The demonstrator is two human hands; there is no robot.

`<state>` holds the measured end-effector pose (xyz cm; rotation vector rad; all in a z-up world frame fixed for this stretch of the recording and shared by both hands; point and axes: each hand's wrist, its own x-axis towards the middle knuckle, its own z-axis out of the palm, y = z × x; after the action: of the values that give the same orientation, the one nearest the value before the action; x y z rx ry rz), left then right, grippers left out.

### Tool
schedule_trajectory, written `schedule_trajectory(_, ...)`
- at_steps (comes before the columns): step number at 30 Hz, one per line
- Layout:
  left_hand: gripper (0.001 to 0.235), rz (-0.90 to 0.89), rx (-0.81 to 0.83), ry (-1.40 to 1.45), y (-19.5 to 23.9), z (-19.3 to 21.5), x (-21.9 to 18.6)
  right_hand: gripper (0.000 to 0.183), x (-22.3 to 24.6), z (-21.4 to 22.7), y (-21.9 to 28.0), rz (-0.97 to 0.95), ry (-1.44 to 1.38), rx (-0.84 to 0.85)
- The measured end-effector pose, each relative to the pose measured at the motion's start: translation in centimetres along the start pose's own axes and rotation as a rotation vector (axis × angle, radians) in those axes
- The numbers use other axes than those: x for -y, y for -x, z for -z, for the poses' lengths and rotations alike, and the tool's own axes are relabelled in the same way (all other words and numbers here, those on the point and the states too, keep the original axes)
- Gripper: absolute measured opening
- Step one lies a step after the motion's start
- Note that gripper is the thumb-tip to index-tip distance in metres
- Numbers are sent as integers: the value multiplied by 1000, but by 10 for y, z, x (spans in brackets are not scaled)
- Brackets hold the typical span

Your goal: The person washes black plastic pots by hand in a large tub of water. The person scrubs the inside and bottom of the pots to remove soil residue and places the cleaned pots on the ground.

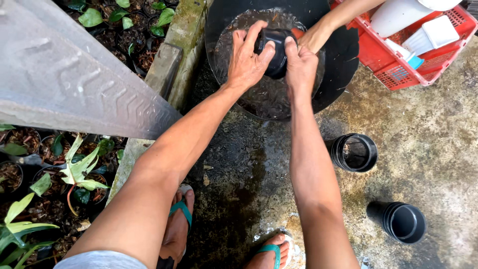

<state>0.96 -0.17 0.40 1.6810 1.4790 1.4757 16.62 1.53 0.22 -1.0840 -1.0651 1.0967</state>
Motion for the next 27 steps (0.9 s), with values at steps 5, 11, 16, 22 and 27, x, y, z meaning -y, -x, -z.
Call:
schedule_trajectory(5,57,-74,-71,34,-9,9,-33,39,57,22,15,-10,-199,278)
schedule_trajectory(11,56,-265,-108,169,-6,1,-63,81,101,37,35,304,68,356)
schedule_trajectory(16,53,-340,-59,187,0,-5,-74,81,124,37,57,463,66,305)
schedule_trajectory(22,55,-322,45,357,3,-7,-88,62,141,55,64,589,68,272)
schedule_trajectory(27,58,-130,160,475,12,-12,-99,34,150,67,66,496,83,149)
